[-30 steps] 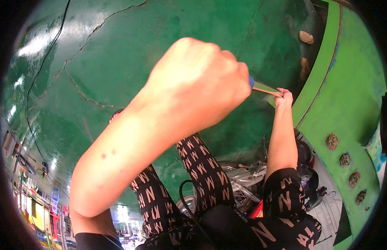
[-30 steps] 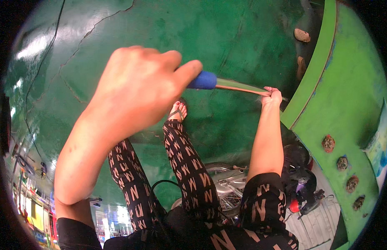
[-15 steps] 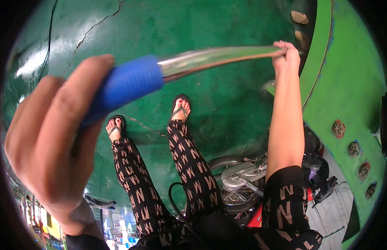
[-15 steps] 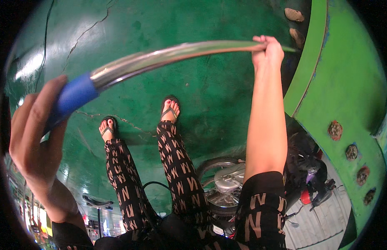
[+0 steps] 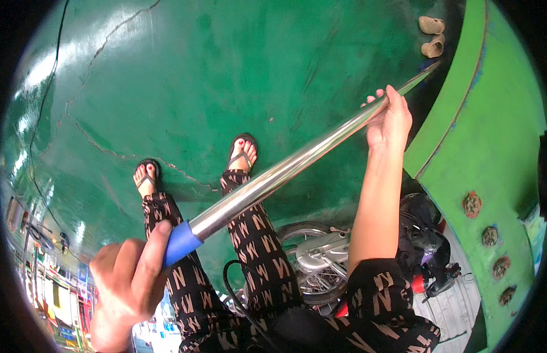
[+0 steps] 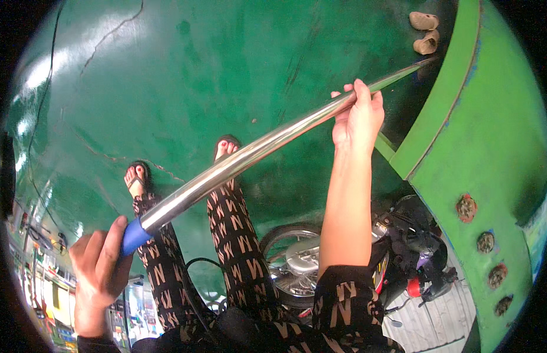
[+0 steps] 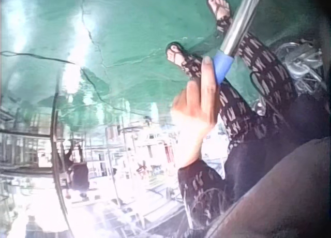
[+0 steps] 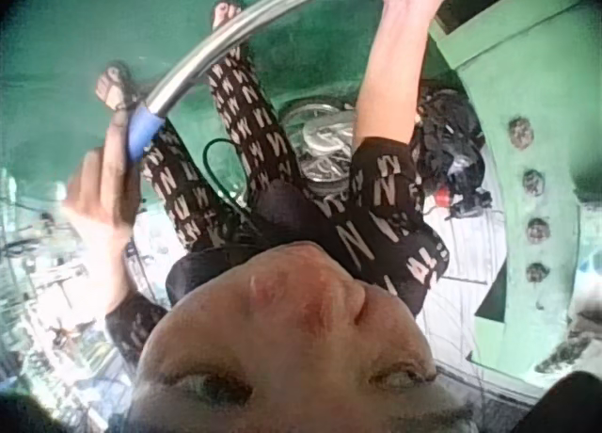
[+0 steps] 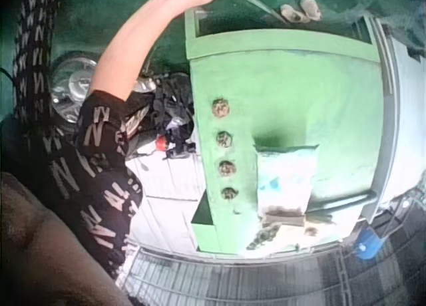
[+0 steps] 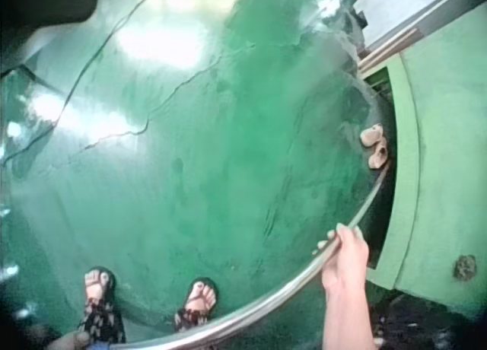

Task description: The person mops a green concrete floor in a workshop using a flat mop and a hose. They rinse the mop head with water from the hose and continue cleaning the floor around parked motorcycles and metal racks.

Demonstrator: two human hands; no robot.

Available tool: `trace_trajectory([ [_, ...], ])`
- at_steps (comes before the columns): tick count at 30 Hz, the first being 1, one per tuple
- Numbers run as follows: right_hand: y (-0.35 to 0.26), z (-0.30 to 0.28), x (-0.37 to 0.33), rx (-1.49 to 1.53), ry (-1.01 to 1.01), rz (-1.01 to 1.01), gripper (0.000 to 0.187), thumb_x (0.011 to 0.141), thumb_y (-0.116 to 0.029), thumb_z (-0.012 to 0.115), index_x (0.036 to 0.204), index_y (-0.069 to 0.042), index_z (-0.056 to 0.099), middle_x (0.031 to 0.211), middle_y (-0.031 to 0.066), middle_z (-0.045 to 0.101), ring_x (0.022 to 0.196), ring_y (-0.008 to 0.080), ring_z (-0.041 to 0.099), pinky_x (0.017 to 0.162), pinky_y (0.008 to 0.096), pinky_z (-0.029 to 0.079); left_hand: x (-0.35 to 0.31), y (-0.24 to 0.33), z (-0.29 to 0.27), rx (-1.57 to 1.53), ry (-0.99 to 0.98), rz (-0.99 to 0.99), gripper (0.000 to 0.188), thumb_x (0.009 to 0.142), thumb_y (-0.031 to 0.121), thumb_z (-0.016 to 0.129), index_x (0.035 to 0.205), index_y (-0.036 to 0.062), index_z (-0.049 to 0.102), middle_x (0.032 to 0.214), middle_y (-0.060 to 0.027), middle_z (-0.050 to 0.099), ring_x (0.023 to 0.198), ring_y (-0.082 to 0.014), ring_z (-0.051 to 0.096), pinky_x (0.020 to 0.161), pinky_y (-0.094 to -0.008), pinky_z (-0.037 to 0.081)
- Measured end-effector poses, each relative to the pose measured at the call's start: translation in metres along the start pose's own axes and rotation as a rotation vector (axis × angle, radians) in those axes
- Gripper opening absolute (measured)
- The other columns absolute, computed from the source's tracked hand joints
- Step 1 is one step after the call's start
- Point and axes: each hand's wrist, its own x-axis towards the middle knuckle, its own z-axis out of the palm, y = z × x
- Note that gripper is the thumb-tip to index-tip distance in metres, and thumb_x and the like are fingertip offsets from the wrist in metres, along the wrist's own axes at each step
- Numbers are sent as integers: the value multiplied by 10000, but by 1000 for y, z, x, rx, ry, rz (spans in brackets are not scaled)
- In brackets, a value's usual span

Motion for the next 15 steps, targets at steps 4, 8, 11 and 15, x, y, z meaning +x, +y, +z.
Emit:
trace_trajectory([
  [4,-5,-2,79,-628,60,-132,332,830,-143,540,1117,-1,452,915,107,572,778,225,592,655,386,494,59,-24,46,-92,101,-41,559,632,85,645,1183,80,551,601,-53,435,447,-194,460,408,-340,372],
  [8,-26,-51,142,-970,-105,-86,414,885,-306,428,1268,-160,481,1319,87,367,1201,243,354,1000,464,248,109,7,74,43,60,172,464,717,132,562,1172,39,547,601,-11,372,423,-137,409,398,-283,354],
  [11,-16,-112,156,-965,-131,-147,359,910,-290,415,1203,-107,511,1284,81,387,1165,227,368,996,382,272,96,10,74,26,94,264,456,711,106,548,1154,0,546,612,-19,383,431,-130,425,406,-283,362],
  [15,36,-109,71,-751,52,25,314,885,-172,415,1173,-115,526,1345,119,271,1212,244,314,1019,370,259,64,-19,43,-57,-55,216,426,699,109,553,1114,13,550,600,-30,419,448,-171,489,412,-299,394],
])
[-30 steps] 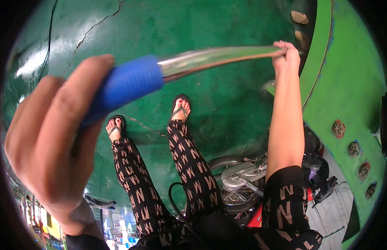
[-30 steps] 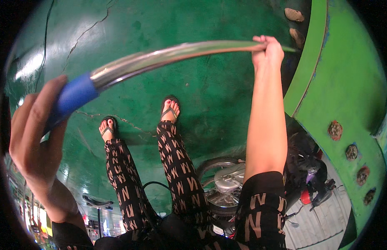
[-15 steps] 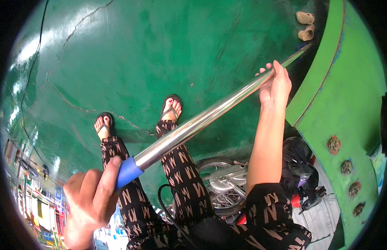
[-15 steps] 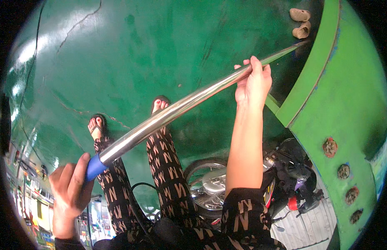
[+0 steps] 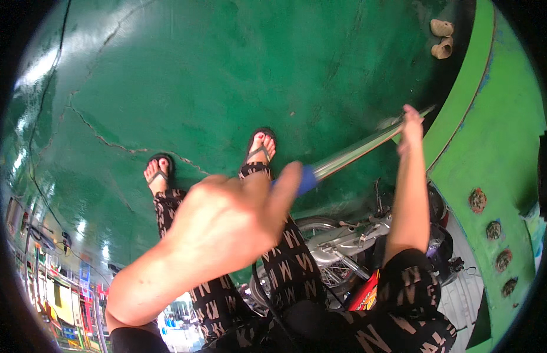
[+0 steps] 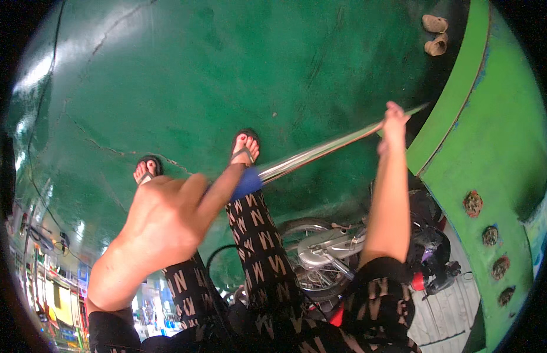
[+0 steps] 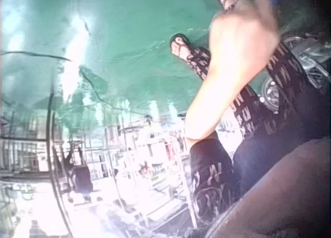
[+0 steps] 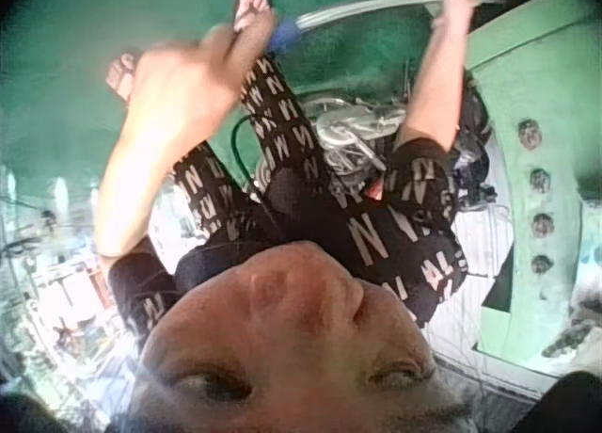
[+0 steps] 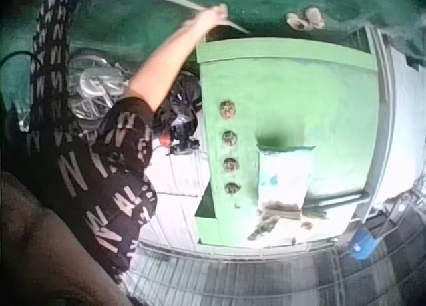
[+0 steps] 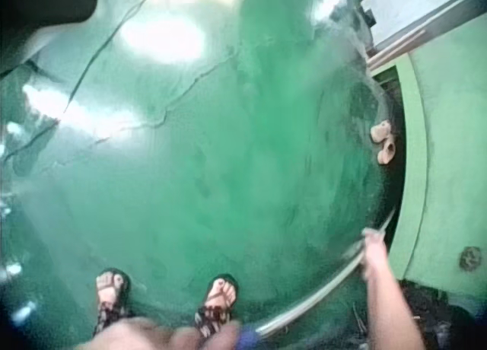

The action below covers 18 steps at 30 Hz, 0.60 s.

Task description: The person mops a green concrete floor in a workshop using a flat mop and a hose. They rinse the mop head with water from the hose and continue cleaning the floor around parked motorcycles and metal racks.

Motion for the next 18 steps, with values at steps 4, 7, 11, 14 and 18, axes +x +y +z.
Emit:
trace_trajectory([
  [4,-16,60,-113,149,76,74,420,817,-83,449,1233,-130,491,1471,189,-111,1358,301,114,1047,386,248,-64,-17,-57,104,-16,-116,408,670,101,600,1078,102,586,602,-38,442,468,-195,503,435,-323,400],
  [7,-63,93,-187,216,59,-18,518,800,-24,449,1307,-129,426,1460,198,-159,1368,319,54,1045,332,263,-115,-11,-115,225,23,-230,468,613,81,660,1075,133,601,605,-51,423,494,-220,475,468,-348,373],
  [11,-93,104,-247,232,73,-119,544,786,6,449,1312,-132,421,1443,233,-171,1344,338,66,970,304,308,-171,18,-180,313,45,-269,500,585,63,680,1076,118,602,609,-63,410,504,-237,447,480,-361,343],
  [14,-127,103,-286,266,40,-194,548,786,-9,477,1316,-127,401,1412,298,-186,1346,416,-53,1082,354,189,-206,46,-225,378,59,-325,523,569,48,684,1080,128,604,608,-65,420,510,-247,454,486,-365,347],
  [18,-157,84,-334,164,22,-193,572,784,-13,496,1330,-96,347,1404,307,-195,1344,422,-60,1090,376,171,-241,83,-257,377,29,-378,544,547,27,686,1075,139,610,609,-77,460,513,-257,477,486,-376,371],
])
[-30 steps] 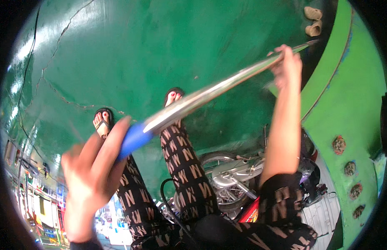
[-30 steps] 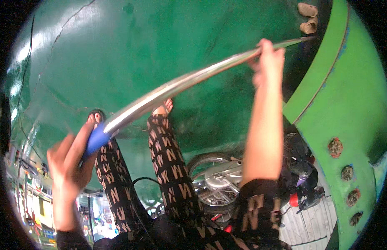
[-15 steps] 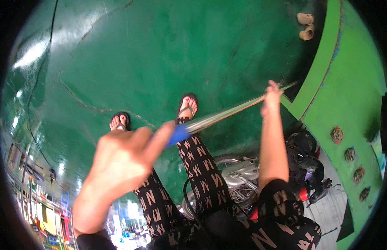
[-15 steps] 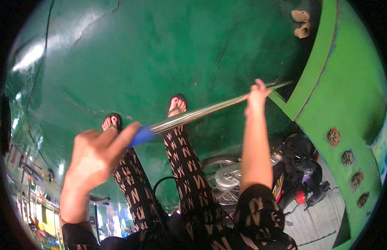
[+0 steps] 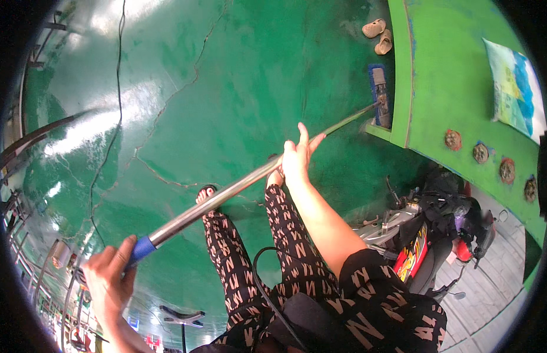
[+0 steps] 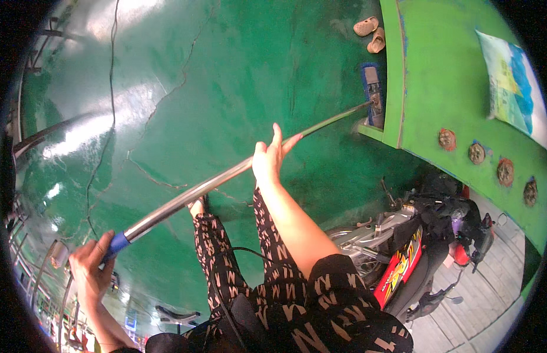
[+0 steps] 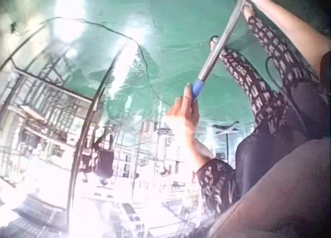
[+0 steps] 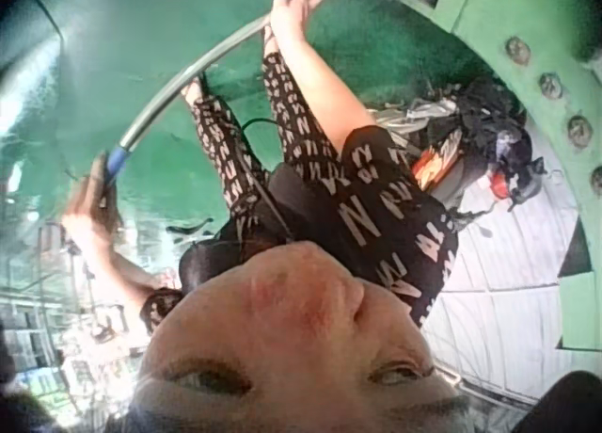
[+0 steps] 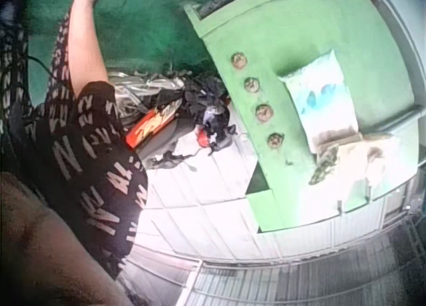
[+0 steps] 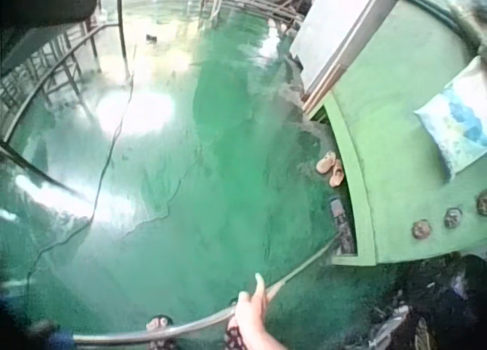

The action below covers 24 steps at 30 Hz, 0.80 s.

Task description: The person mops a green concrete floor in a workshop using a flat mop and a hose. They rinse the mop head with water from the hose and continue cleaning the floor around parked motorcycles and metal racks.

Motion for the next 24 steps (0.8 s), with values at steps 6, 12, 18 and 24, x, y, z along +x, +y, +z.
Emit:
trace_trajectory([
  [6,-13,-28,-78,32,-95,-17,623,726,7,539,1313,-64,346,1412,317,-139,1337,446,-30,1082,392,208,-89,29,-57,-72,-185,-190,448,615,89,688,1056,118,621,592,-104,523,504,-254,552,499,-375,418],
  [12,-86,-45,-168,28,-158,-79,675,687,15,601,1305,-110,358,1416,313,-108,1323,472,-73,1098,475,102,-215,22,-118,-499,-241,-515,437,770,20,674,1172,-49,518,992,-174,625,866,-163,604,751,-291,488],
  [18,-113,-84,-172,156,-151,-100,769,658,35,608,1341,-165,317,1422,318,-34,1328,470,-15,1093,490,98,-257,80,-139,-618,-192,-719,330,797,-44,584,1122,-67,534,976,-172,616,904,-202,592,806,-321,478],
  [24,-156,-111,-124,255,-206,-215,801,640,32,581,1352,-198,294,1416,333,-8,1318,495,12,1082,505,119,-237,152,-177,-662,-129,-795,341,815,-30,569,1147,-80,509,983,-158,611,881,-192,588,795,-311,475],
])
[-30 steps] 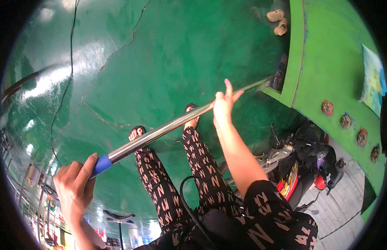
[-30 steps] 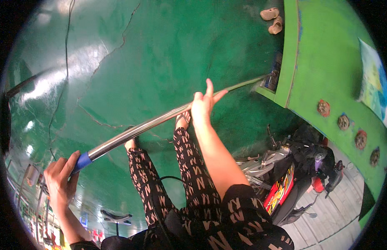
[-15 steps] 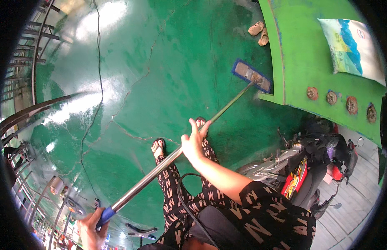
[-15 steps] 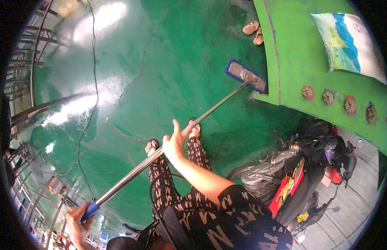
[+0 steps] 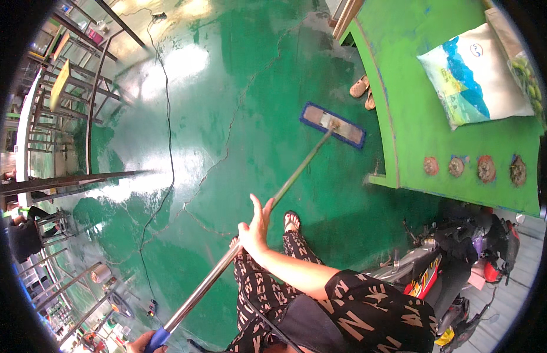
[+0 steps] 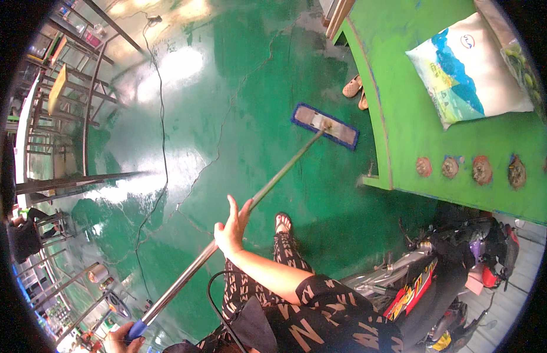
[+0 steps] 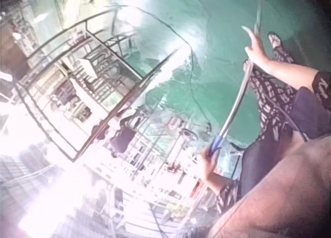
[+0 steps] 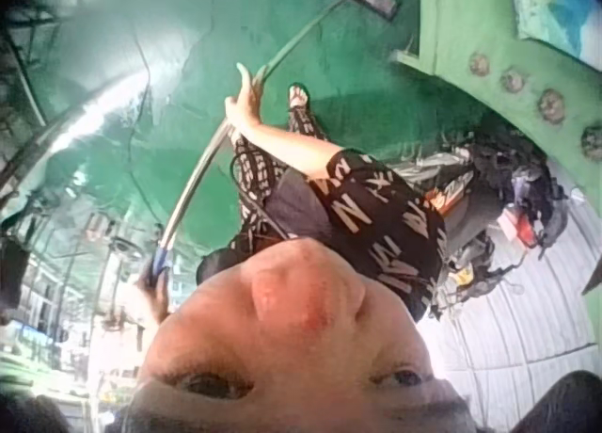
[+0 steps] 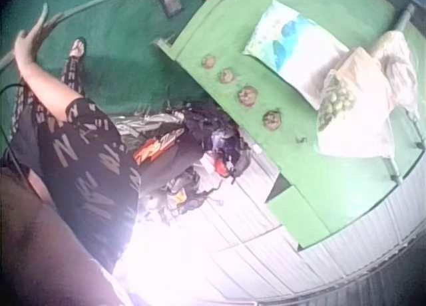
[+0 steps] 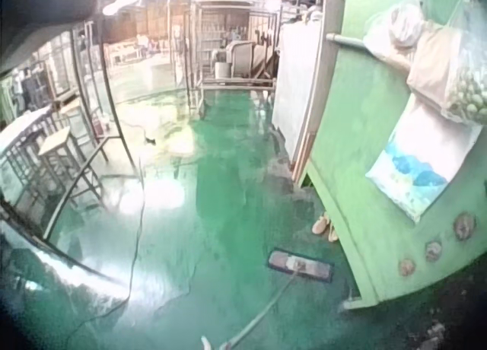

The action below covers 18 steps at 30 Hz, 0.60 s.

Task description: The person mops a green concrete floor in a workshop using a flat mop and a hose. They rinse the mop head with water from the hose and continue cleaning the floor around parked motorcycles and metal racks.

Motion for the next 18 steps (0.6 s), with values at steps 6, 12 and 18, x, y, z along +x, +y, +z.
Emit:
trace_trajectory([
  [6,-9,18,115,-1,-67,-178,739,582,34,590,1274,-121,383,1365,302,166,1289,442,162,1078,465,161,35,60,52,-170,194,159,370,650,114,684,1011,47,634,685,-91,613,600,-157,591,584,-315,459],
  [12,-13,-9,282,-2,183,-63,720,532,70,580,1207,-104,397,1355,274,222,1259,364,296,1043,378,273,115,197,49,-65,54,327,362,725,241,694,1028,52,632,698,-131,625,611,-170,593,610,-329,472],
  [18,-29,-40,402,-32,202,111,709,592,14,665,1215,-67,338,1145,223,476,1090,365,468,933,418,388,206,292,38,2,-117,397,429,742,251,687,1103,41,591,775,-143,648,672,-182,606,661,-324,481],
])
